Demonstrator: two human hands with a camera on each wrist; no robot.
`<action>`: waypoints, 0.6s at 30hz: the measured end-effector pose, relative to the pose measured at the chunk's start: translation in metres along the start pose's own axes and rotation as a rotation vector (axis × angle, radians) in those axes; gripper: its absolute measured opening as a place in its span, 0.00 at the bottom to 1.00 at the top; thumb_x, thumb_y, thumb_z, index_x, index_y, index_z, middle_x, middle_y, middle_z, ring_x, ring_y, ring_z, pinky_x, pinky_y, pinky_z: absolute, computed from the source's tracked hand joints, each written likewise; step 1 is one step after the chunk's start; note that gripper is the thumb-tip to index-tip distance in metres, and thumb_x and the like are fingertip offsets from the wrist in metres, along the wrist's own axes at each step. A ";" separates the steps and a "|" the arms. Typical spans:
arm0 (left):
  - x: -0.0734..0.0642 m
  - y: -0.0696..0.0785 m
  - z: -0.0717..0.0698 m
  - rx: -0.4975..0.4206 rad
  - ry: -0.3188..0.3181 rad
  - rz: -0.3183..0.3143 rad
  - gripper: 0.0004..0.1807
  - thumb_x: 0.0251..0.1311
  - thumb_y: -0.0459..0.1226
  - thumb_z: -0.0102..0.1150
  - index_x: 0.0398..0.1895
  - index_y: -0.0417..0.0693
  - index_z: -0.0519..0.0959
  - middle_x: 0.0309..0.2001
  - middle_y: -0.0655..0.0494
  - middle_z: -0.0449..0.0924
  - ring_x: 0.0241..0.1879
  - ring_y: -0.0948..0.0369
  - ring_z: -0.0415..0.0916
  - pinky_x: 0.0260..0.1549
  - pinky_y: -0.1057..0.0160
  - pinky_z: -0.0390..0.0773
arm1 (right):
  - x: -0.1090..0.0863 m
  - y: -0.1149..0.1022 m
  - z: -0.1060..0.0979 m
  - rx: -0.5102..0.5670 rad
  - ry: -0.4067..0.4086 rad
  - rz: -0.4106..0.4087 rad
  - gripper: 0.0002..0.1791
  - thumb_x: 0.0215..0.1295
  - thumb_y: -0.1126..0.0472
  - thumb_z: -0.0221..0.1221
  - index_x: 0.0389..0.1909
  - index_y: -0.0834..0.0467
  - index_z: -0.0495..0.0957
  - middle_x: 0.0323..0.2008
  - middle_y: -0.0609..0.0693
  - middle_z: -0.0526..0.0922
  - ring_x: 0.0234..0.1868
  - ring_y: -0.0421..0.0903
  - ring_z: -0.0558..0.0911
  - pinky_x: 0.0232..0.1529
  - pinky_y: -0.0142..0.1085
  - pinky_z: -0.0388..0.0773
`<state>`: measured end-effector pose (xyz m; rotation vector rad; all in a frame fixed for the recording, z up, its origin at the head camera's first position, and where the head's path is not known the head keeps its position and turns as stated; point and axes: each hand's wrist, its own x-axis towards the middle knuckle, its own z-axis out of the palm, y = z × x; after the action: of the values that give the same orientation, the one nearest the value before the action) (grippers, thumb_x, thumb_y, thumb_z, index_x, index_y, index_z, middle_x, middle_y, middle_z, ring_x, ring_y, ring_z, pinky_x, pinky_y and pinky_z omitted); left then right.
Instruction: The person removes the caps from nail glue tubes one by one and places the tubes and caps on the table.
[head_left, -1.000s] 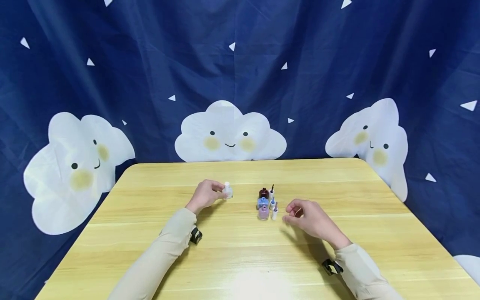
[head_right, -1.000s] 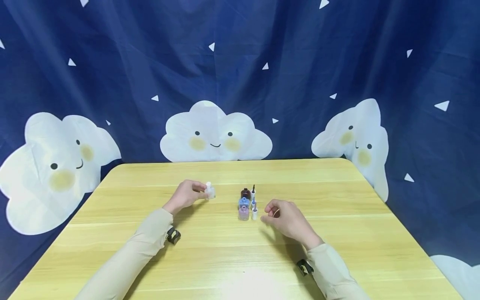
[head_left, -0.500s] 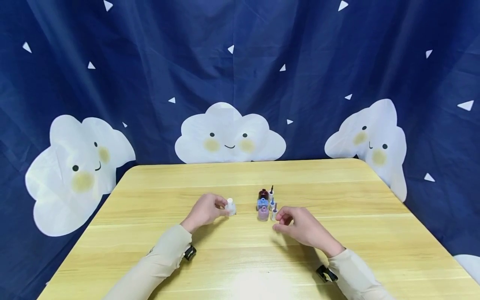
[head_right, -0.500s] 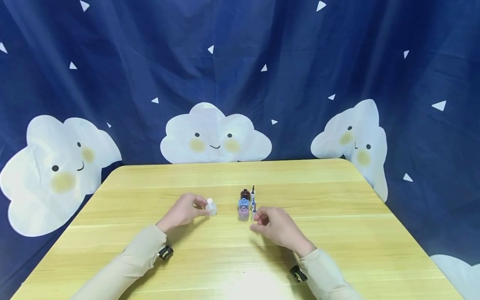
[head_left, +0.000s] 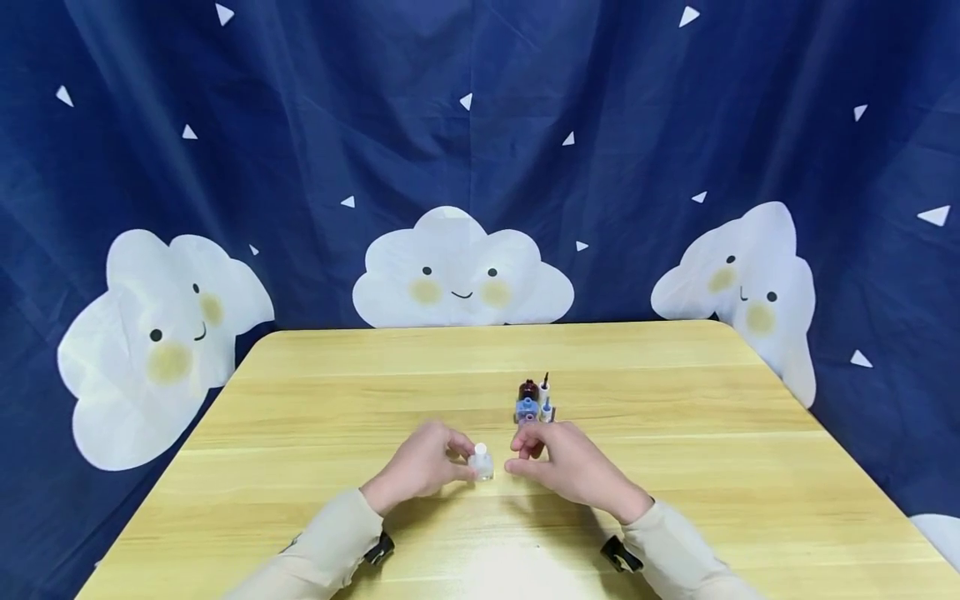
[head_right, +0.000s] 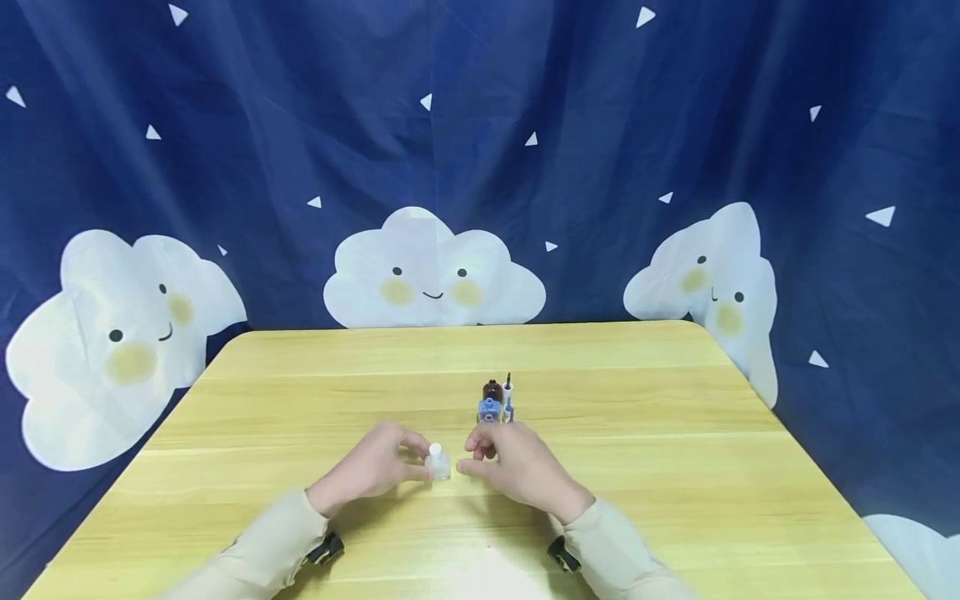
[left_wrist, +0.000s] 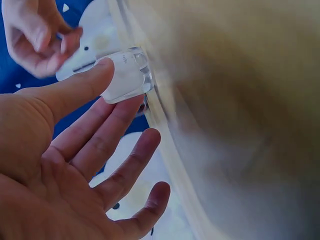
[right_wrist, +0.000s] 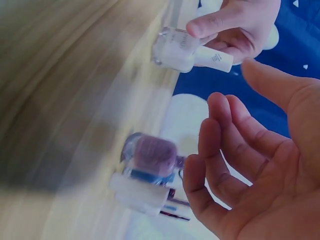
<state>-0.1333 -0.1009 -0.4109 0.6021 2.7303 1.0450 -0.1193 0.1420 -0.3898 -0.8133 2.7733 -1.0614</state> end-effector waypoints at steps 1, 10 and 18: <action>-0.002 0.001 0.001 0.001 -0.008 0.007 0.12 0.51 0.37 0.79 0.39 0.47 0.90 0.39 0.57 0.89 0.41 0.59 0.81 0.46 0.51 0.79 | 0.001 -0.002 0.001 -0.004 0.003 -0.007 0.10 0.67 0.50 0.68 0.39 0.52 0.82 0.30 0.35 0.81 0.33 0.34 0.77 0.37 0.31 0.75; -0.010 0.009 0.005 -0.026 -0.081 0.041 0.11 0.51 0.40 0.78 0.38 0.51 0.89 0.38 0.61 0.90 0.40 0.60 0.81 0.44 0.55 0.78 | 0.008 -0.018 0.007 -0.028 0.000 -0.054 0.14 0.64 0.50 0.70 0.41 0.55 0.83 0.25 0.35 0.77 0.26 0.34 0.73 0.29 0.30 0.72; -0.012 0.010 0.010 -0.032 -0.099 0.085 0.10 0.53 0.42 0.78 0.38 0.54 0.89 0.36 0.66 0.89 0.39 0.65 0.80 0.44 0.60 0.76 | 0.009 -0.022 0.012 -0.013 -0.015 -0.079 0.07 0.63 0.54 0.71 0.35 0.51 0.84 0.23 0.35 0.76 0.24 0.32 0.71 0.26 0.29 0.70</action>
<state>-0.1168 -0.0936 -0.4116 0.7497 2.6184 1.0460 -0.1138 0.1169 -0.3835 -0.9364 2.7600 -1.0456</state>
